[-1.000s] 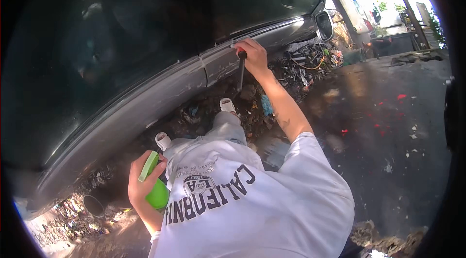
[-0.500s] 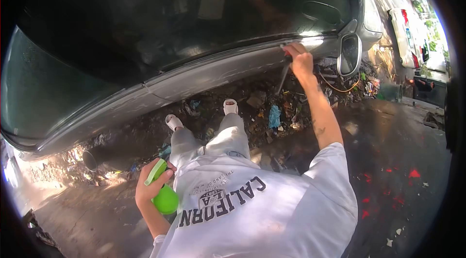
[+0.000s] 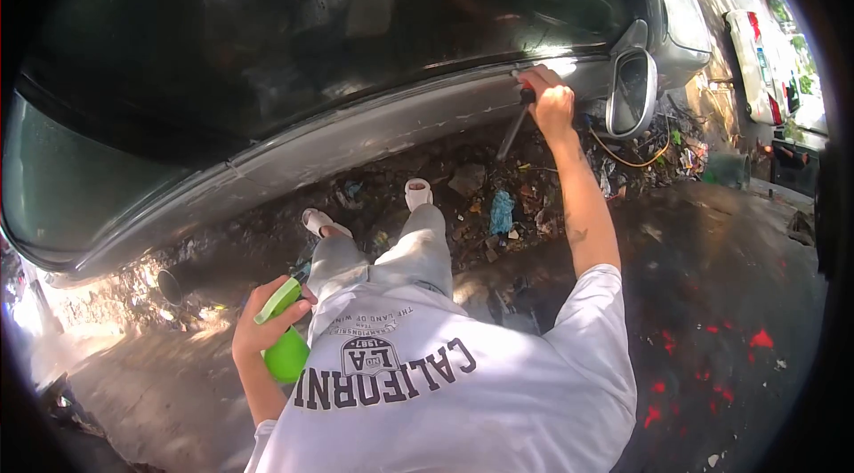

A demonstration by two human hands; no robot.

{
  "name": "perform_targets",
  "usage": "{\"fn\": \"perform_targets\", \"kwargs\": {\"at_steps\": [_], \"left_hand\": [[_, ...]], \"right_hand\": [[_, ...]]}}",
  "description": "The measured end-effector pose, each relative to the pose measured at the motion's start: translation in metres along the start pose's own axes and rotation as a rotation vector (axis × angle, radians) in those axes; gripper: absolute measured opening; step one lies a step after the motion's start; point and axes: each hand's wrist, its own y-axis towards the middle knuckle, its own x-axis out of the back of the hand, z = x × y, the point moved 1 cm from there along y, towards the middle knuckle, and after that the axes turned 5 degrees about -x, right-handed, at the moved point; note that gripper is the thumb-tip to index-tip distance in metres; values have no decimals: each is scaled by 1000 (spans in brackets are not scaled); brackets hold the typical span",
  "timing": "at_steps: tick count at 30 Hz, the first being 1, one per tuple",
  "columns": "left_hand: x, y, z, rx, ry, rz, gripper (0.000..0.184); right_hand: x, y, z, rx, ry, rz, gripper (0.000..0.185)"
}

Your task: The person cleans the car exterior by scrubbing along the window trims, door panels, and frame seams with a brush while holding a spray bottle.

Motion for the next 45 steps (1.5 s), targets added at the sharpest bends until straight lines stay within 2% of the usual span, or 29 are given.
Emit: {"fn": "perform_targets", "kwargs": {"at_steps": [2, 4, 5, 6, 8, 9, 11, 14, 15, 16, 19, 20, 21, 24, 25, 26, 29, 31, 32, 34, 35, 36, 40, 42, 43, 45], "left_hand": [[-5, -5, 1, 14, -17, -31, 23], [-11, -6, -5, 16, -19, -28, 22], [-13, -4, -9, 15, -23, -15, 22], [-14, -1, -15, 13, -17, -17, 22], [-19, 4, -24, 18, 8, 13, 22], [-21, 6, -17, -68, 27, -3, 23], [-19, 6, -18, -86, 58, 7, 24], [-12, -1, -5, -121, 51, 5, 28], [-9, -2, -2, -74, 27, 13, 28], [-4, -5, 3, -25, 2, 21, 29], [11, -8, 37, -104, 37, 19, 30], [13, -13, 48, -125, 31, 27, 30], [13, -16, 54, -120, -8, -1, 30], [21, -29, 72, -141, 33, -3, 30], [25, -34, 76, -160, 29, -9, 30], [30, -41, 79, -161, 22, -26, 30], [46, -63, 92, -134, -17, -112, 29], [56, -79, 111, -147, -97, -192, 28], [61, -87, 111, -153, -96, -195, 28], [70, -106, 106, -96, -190, -228, 28], [74, -113, 108, -95, -193, -234, 26], [79, -121, 112, -104, -188, -239, 26], [95, -141, 116, -87, -289, -334, 22], [110, -141, 109, -225, -348, -428, 24], [124, -138, 100, -278, -362, -452, 25], [154, -133, 75, -343, -345, -562, 24]], "right_hand": [[-2, 0, 12, -4, 20, 37, 53], [-15, 2, 60, 2, 46, 127, 50], [-35, 3, 99, 177, 55, 26, 35], [-61, 1, 147, 249, -24, 19, 22], [-82, 8, 254, 266, 192, -26, 16], [-103, 9, 298, 287, 234, -119, 10], [-121, 11, 350, 322, 303, -82, 10], [-102, 12, 310, 419, 389, -58, 10], [-94, 8, 276, 387, 276, 14, 12], [-77, 8, 234, 387, 286, -8, 12], [-33, 3, 140, 96, 137, 70, 43], [-31, 2, 123, 110, 103, 44, 46], [-25, 4, 124, 83, 81, 110, 44], [-49, 10, 178, 204, 125, 93, 39], [-57, 12, 218, 211, 199, 105, 33], [-61, 15, 263, 256, 201, 144, 34], [-116, 16, 384, 349, 291, 57, 27], [-147, 17, 461, 358, 220, 44, 19], [-143, 17, 493, 382, 343, 75, 8], [-162, 4, 552, 431, 511, 231, 10], [-164, -2, 575, 470, 567, 386, 9], [-159, -12, 590, 457, 648, 378, 10], [-149, -41, 572, 258, 952, 480, 27], [-150, -41, 531, 230, 1049, 444, 37], [-131, -30, 512, 153, 980, 555, 37], [-104, -13, 475, 32, 951, 549, 31]]}}
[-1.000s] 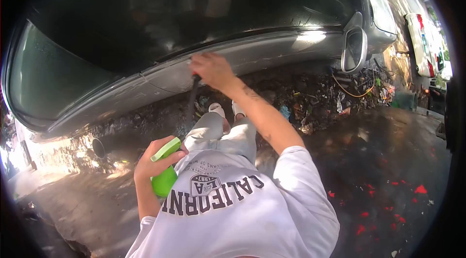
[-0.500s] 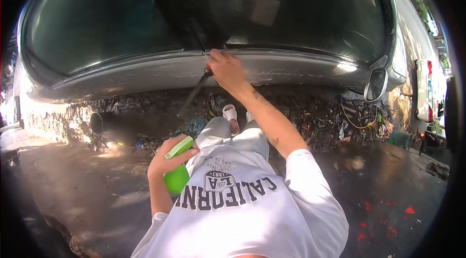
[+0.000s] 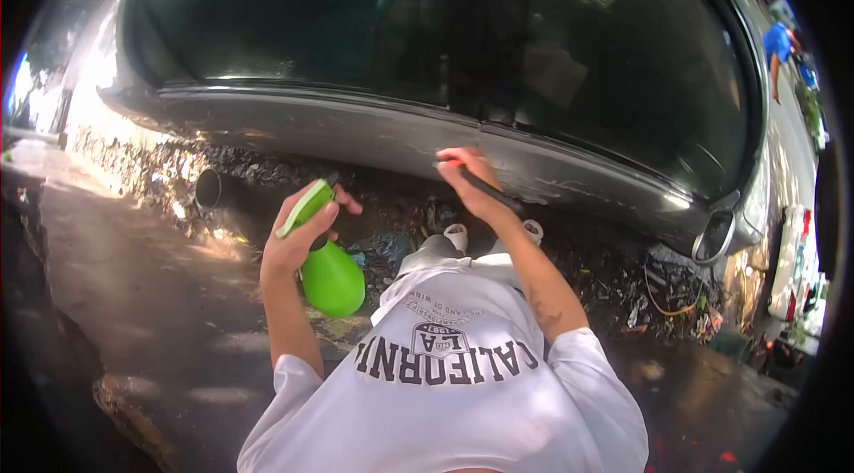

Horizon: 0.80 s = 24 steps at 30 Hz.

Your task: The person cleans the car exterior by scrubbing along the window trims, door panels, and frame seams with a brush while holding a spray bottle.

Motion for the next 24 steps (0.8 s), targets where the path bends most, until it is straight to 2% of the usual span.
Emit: {"fn": "perform_targets", "kwargs": {"at_steps": [1, 2, 3, 4, 7, 11, 15, 17, 20, 23, 24], "left_hand": [[7, 13, -18, -58, 28, -43, 25], [15, 25, -37, -111, 43, -82, 26], [20, 36, -62, -149, 36, -128, 27], [22, 44, -89, -177, 34, -157, 29], [21, 71, -158, -345, 137, -207, 37], [7, 109, -237, -427, 252, -142, 36], [-41, 144, -311, -419, 405, -193, 34], [-78, 162, -344, -432, 378, -237, 32], [-146, 206, -398, -336, 508, -183, 29], [-174, 240, -417, -265, 581, -179, 27], [-187, 245, -418, -188, 561, -279, 28]], "right_hand": [[24, 0, -14, -114, 37, 44, 28], [48, -6, -9, -110, 98, -60, 28], [76, -8, 1, -187, 211, -63, 30], [105, -9, 18, -85, 121, -99, 36], [186, -9, 59, -31, 178, -92, 78], [286, -4, 137, 121, -17, -179, 91], [392, 4, 204, 344, -274, -273, 87], [455, 12, 216, 423, -433, -315, 86], [552, 42, 212, 520, -394, -286, 84], [604, 78, 211, 536, -364, -222, 78], [616, 91, 210, 533, -347, -202, 77]]}}
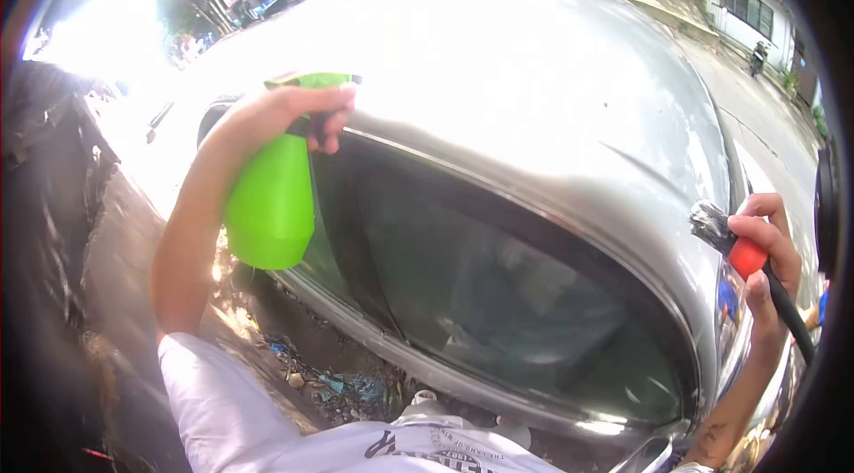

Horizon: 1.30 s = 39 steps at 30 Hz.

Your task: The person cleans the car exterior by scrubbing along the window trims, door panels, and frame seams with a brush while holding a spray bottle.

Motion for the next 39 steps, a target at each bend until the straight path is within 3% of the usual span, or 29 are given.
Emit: {"fn": "perform_targets", "kwargs": {"at_steps": [5, 8, 11, 13, 19, 21, 25, 28, 32, 37, 39], "left_hand": [[-7, 3, -18, 97, 44, -121, 29], [-2, 4, -21, 162, 69, -115, 28], [0, -10, -21, 299, 102, -137, 25], [-3, -26, -28, 234, -9, -187, 27], [-25, -57, -18, 305, -7, -64, 25], [-27, -53, -6, 343, -149, -139, 26], [-16, -49, -2, 281, -60, -119, 26], [9, -52, 27, 322, -105, -171, 26], [21, -47, 34, 270, -85, -175, 29], [45, -37, 79, 284, -139, -95, 33], [51, -36, 81, 234, -116, -122, 32]], "right_hand": [[7, 59, -51, -161, 289, 131, 76], [0, 87, -62, -122, 376, 167, 66], [-19, 123, -66, -83, 394, 389, 57], [-34, 136, -66, 7, 535, 374, 53], [-53, 156, -59, 156, 496, 468, 60], [-59, 156, -45, 129, 472, 533, 64], [-76, 155, -24, 82, 481, 585, 61], [-96, 156, -9, 246, 518, 584, 49], [-131, 169, 40, 134, 364, 694, 30], [-235, 216, 112, 290, 192, 707, 19], [-304, 257, 130, 355, 170, 701, 23]]}}
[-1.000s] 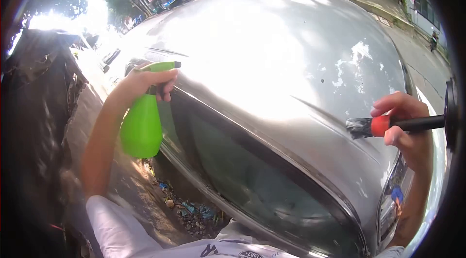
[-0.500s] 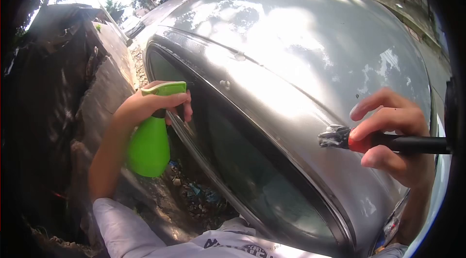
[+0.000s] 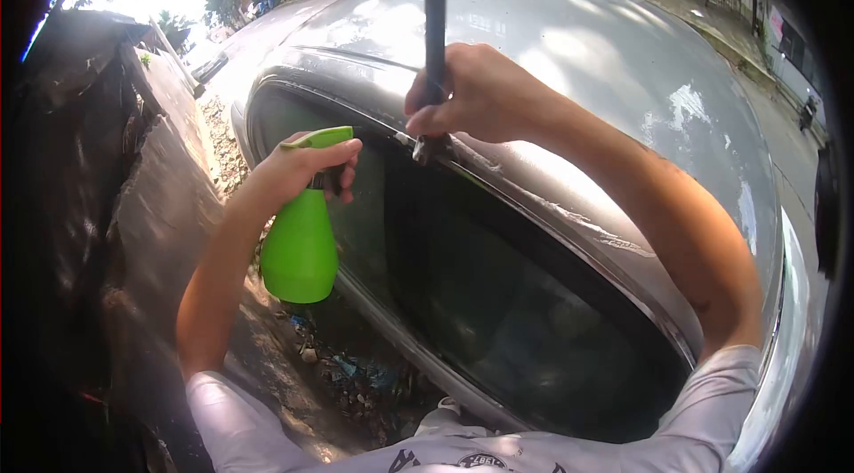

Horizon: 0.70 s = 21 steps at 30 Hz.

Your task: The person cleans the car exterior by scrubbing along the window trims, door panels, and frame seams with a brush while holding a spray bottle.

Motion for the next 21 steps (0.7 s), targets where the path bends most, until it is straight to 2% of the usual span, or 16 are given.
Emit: {"fn": "perform_targets", "kwargs": {"at_steps": [2, 4, 5, 6, 8, 9, 10, 12, 13, 14, 16, 19, 20, 21], "left_hand": [[8, 1, 4, -27, 25, 47, 31], [11, 0, 5, 6, 7, 6, 31], [12, -1, 5, 15, 41, 12, 31], [12, -2, 3, 11, 37, 40, 31], [7, 0, 6, -101, 45, 166, 30], [0, -1, 2, -151, 44, 206, 31], [-7, 1, -1, -166, 37, 222, 31], [-18, 2, -6, -256, 69, 304, 32], [-23, 4, -8, -278, 69, 324, 31], [-24, 8, -9, -292, 68, 327, 31], [-24, 12, -8, -232, 87, 395, 32], [-23, 15, -2, -260, 56, 343, 32], [-22, 14, -3, -285, 49, 311, 32], [-18, 10, -7, -198, 61, 289, 32]], "right_hand": [[-23, 51, 1, -66, 99, -22, 23], [-36, 60, 12, 112, -45, -127, 20], [-37, 54, 6, 55, -80, -130, 20], [-30, 35, 18, -6, -110, -132, 19], [4, -50, 13, -133, -152, 53, 18], [15, -89, 6, -8, -179, 49, 18], [28, -128, 7, -18, -170, 16, 18], [53, -183, 29, -519, -158, 80, 15], [58, -207, 23, -407, -111, -9, 17], [63, -210, 29, -452, -145, 42, 26], [54, -185, 38, -554, -64, -51, 23], [24, -94, 12, -162, -47, -174, 22], [9, -57, 3, -125, -11, -166, 24], [-6, -21, -4, -36, -15, -138, 25]]}}
